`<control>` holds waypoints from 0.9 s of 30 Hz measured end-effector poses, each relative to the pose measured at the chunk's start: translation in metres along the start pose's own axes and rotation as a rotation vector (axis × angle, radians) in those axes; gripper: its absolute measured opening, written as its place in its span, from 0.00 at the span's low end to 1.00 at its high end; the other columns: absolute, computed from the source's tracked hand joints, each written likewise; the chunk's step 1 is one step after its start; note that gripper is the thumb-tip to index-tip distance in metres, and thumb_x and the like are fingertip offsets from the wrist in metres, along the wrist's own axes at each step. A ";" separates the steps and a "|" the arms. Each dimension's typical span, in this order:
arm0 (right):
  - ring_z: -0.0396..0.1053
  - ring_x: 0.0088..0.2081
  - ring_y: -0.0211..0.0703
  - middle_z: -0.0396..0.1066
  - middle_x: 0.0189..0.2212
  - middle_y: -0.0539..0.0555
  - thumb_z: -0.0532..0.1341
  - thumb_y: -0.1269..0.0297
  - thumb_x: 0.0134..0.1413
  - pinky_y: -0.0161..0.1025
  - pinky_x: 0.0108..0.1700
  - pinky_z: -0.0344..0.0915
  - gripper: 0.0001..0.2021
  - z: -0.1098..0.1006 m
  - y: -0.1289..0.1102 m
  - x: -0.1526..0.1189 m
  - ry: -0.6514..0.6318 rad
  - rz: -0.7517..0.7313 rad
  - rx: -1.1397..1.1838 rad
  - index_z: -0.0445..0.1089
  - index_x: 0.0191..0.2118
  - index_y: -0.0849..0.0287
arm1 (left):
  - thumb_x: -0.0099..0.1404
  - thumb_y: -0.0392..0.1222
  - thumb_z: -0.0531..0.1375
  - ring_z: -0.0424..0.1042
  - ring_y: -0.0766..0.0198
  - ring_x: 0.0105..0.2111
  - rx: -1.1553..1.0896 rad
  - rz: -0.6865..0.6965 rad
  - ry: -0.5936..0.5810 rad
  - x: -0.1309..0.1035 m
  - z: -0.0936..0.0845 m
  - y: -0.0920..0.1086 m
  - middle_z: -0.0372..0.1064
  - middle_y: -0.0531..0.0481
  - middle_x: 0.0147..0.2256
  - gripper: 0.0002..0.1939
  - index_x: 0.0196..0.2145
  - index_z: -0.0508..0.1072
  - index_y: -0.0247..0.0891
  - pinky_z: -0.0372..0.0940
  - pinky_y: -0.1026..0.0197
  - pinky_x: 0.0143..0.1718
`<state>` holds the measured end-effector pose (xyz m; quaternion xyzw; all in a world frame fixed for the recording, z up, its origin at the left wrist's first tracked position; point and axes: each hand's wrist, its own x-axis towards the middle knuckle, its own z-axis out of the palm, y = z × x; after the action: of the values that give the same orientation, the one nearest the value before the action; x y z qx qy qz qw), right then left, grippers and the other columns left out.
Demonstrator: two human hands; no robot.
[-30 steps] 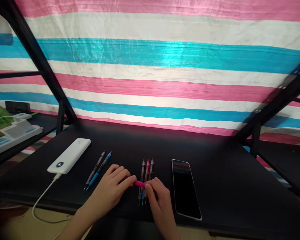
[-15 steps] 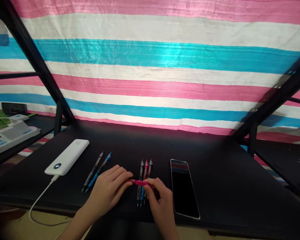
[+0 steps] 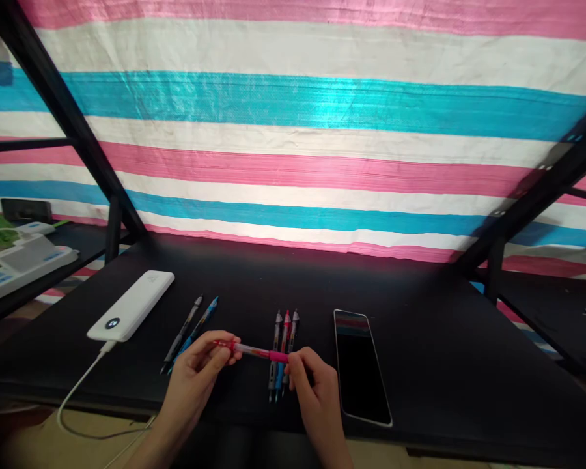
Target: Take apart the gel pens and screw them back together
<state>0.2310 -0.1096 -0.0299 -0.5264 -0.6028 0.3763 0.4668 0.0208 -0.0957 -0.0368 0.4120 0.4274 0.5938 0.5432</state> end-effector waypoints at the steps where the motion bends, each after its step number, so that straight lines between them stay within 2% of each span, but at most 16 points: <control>1: 0.61 0.25 0.39 0.62 0.21 0.48 0.52 0.52 0.69 0.34 0.28 0.57 0.23 0.000 0.001 0.000 -0.003 0.000 -0.002 0.62 0.24 0.57 | 0.61 0.44 0.69 0.78 0.63 0.32 -0.004 0.000 0.016 0.001 0.000 -0.001 0.80 0.48 0.35 0.10 0.39 0.79 0.39 0.71 0.65 0.38; 5: 0.65 0.28 0.41 0.69 0.27 0.51 0.58 0.55 0.65 0.35 0.30 0.60 0.13 0.000 0.002 0.001 -0.004 -0.003 -0.005 0.72 0.36 0.58 | 0.58 0.45 0.71 0.76 0.63 0.29 -0.002 -0.013 0.090 0.002 0.002 0.001 0.80 0.49 0.29 0.12 0.37 0.80 0.36 0.71 0.66 0.34; 8: 0.68 0.33 0.44 0.72 0.35 0.54 0.60 0.56 0.64 0.35 0.32 0.62 0.12 0.000 0.001 0.002 0.018 -0.013 0.032 0.72 0.44 0.58 | 0.55 0.46 0.73 0.76 0.63 0.29 -0.051 -0.032 0.140 0.004 0.004 0.005 0.80 0.47 0.29 0.14 0.36 0.80 0.35 0.71 0.66 0.34; 14: 0.59 0.25 0.39 0.62 0.23 0.48 0.53 0.53 0.69 0.34 0.27 0.56 0.20 -0.002 -0.004 0.002 0.012 0.010 0.037 0.69 0.29 0.58 | 0.52 0.46 0.74 0.76 0.64 0.27 -0.103 -0.041 0.132 0.004 0.005 0.009 0.80 0.47 0.28 0.15 0.34 0.81 0.35 0.71 0.66 0.33; 18: 0.63 0.29 0.41 0.67 0.29 0.50 0.57 0.54 0.66 0.34 0.31 0.59 0.13 -0.002 -0.004 0.001 0.025 -0.006 0.104 0.71 0.38 0.57 | 0.54 0.46 0.73 0.76 0.65 0.28 -0.105 -0.037 0.113 0.004 0.005 0.010 0.80 0.48 0.29 0.14 0.34 0.81 0.36 0.71 0.67 0.34; 24: 0.58 0.26 0.39 0.62 0.24 0.49 0.54 0.52 0.68 0.34 0.27 0.55 0.19 -0.001 -0.003 0.002 -0.006 0.028 0.085 0.68 0.29 0.58 | 0.52 0.45 0.74 0.76 0.66 0.27 -0.120 -0.047 0.108 0.003 0.005 0.011 0.80 0.48 0.28 0.14 0.34 0.81 0.36 0.71 0.68 0.33; 27: 0.63 0.29 0.41 0.67 0.29 0.51 0.58 0.52 0.65 0.34 0.30 0.60 0.14 0.000 -0.004 0.003 0.025 0.013 0.111 0.70 0.36 0.58 | 0.53 0.45 0.74 0.76 0.66 0.28 -0.122 -0.047 0.112 0.003 0.004 0.010 0.80 0.48 0.30 0.14 0.34 0.81 0.36 0.71 0.68 0.34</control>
<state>0.2302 -0.1076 -0.0252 -0.5082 -0.5717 0.4054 0.5005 0.0216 -0.0931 -0.0259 0.3342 0.4298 0.6280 0.5560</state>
